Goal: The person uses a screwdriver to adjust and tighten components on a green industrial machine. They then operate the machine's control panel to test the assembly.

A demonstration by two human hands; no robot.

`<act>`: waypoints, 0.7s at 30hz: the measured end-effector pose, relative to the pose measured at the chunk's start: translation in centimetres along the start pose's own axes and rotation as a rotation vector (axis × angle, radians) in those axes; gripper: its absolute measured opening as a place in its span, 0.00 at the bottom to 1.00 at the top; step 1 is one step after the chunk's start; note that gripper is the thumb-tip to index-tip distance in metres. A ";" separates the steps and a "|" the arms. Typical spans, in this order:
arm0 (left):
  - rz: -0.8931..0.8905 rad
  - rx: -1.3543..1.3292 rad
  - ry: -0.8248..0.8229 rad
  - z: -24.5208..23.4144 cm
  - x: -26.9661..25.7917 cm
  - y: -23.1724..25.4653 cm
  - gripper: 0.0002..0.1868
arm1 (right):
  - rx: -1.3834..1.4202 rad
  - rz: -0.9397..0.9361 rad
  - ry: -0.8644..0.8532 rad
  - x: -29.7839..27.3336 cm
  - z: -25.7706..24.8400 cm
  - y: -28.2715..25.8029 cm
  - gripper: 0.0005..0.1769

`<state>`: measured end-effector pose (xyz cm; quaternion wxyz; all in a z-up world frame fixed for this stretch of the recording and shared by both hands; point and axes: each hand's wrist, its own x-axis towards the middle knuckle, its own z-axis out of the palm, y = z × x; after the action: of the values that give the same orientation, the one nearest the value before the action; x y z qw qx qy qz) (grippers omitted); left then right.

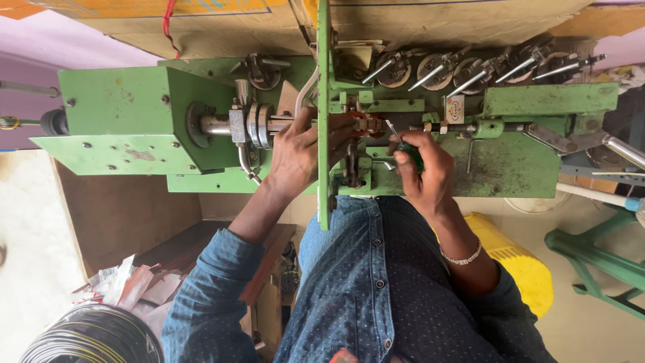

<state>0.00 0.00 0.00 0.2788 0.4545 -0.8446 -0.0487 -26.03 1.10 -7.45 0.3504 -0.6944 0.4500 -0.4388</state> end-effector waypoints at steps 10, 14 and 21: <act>-0.013 -0.004 -0.114 0.0 0.0 -1.0 0.18 | -0.133 -0.499 -0.022 3.2 2.4 2.4 0.08; -0.044 0.083 -0.141 0.6 -0.7 -1.1 0.20 | -0.131 -0.358 -0.060 2.6 1.9 1.8 0.16; -0.057 0.125 -0.110 2.0 -1.7 -1.6 0.27 | -0.055 -0.144 0.106 -0.4 0.1 -0.3 0.16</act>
<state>0.88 0.04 -2.94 0.2017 0.4916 -0.8467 -0.0285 -25.93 1.55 -7.38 0.2747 -0.7100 0.4287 -0.4865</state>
